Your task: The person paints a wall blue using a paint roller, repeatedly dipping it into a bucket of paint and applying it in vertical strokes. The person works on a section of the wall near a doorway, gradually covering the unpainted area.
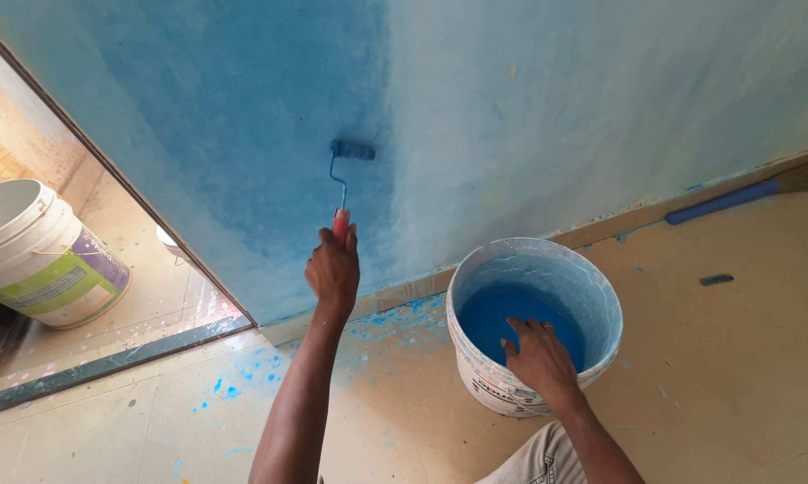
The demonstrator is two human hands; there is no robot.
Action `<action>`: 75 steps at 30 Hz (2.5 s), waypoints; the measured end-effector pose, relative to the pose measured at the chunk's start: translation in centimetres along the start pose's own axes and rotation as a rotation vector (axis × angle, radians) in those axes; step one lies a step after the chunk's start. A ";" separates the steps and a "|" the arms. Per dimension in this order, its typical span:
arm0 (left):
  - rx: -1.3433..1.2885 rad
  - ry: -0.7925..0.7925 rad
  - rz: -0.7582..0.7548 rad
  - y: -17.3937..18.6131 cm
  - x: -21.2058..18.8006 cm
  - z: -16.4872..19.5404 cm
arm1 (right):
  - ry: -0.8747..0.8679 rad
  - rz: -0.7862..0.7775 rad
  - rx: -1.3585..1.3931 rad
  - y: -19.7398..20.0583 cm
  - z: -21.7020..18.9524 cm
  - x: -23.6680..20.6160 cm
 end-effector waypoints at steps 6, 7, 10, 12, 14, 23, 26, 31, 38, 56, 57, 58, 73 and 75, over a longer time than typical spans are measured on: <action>-0.021 -0.041 0.014 -0.1 1.5 2.0 | -0.005 -0.010 -0.022 -0.1 0.2 0.1; -0.019 -0.049 0.013 -0.2 2.1 2.6 | -0.007 -0.015 -0.020 -0.1 0.2 0.1; -0.013 -0.059 0.006 -0.5 2.7 3.1 | -0.004 -0.011 -0.011 0.1 0.2 0.1; -0.013 -0.048 -0.004 -0.7 2.1 2.2 | 0.008 0.006 -0.007 0.2 0.0 0.0; -0.024 -0.033 -0.014 -0.8 1.0 0.8 | -0.014 -0.009 -0.003 0.1 0.0 0.0; -0.031 -0.027 -0.012 -0.7 0.4 1.0 | -0.013 -0.002 -0.009 0.2 0.0 -0.2; -0.026 -0.022 -0.026 -0.8 2.1 3.4 | -0.019 -0.009 -0.009 0.2 0.1 -0.2; -0.030 -0.026 -0.011 -0.9 1.8 3.2 | 0.000 0.009 -0.007 0.4 -0.1 -0.2; -0.001 0.083 -0.085 -1.7 -2.2 -1.9 | -0.011 0.005 0.004 0.4 -0.2 -0.3; 0.057 0.021 -0.065 -2.1 -1.3 -1.9 | 0.003 0.035 0.017 0.6 -0.4 -0.4; 0.048 0.004 -0.054 -2.3 -1.0 -1.5 | 0.002 0.032 0.016 0.7 -0.4 -0.6; 0.040 -0.011 -0.041 -2.6 -0.5 -0.9 | 0.000 0.032 0.012 0.7 -0.4 -0.6; 0.019 -0.039 -0.040 -2.5 0.3 2.1 | -0.017 0.010 -0.006 0.0 0.3 -0.1; 0.018 -0.051 -0.025 -2.7 0.2 2.4 | -0.016 0.013 -0.012 0.0 0.5 0.0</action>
Point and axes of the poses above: each hand's wrist, its own x-axis towards the middle knuckle, its own y-axis out of the back of the hand, z = x × y, the point moved 6 cm from there along x, towards the middle knuckle, and after that the axes turned 2 degrees about -y, right-handed, at the moved point
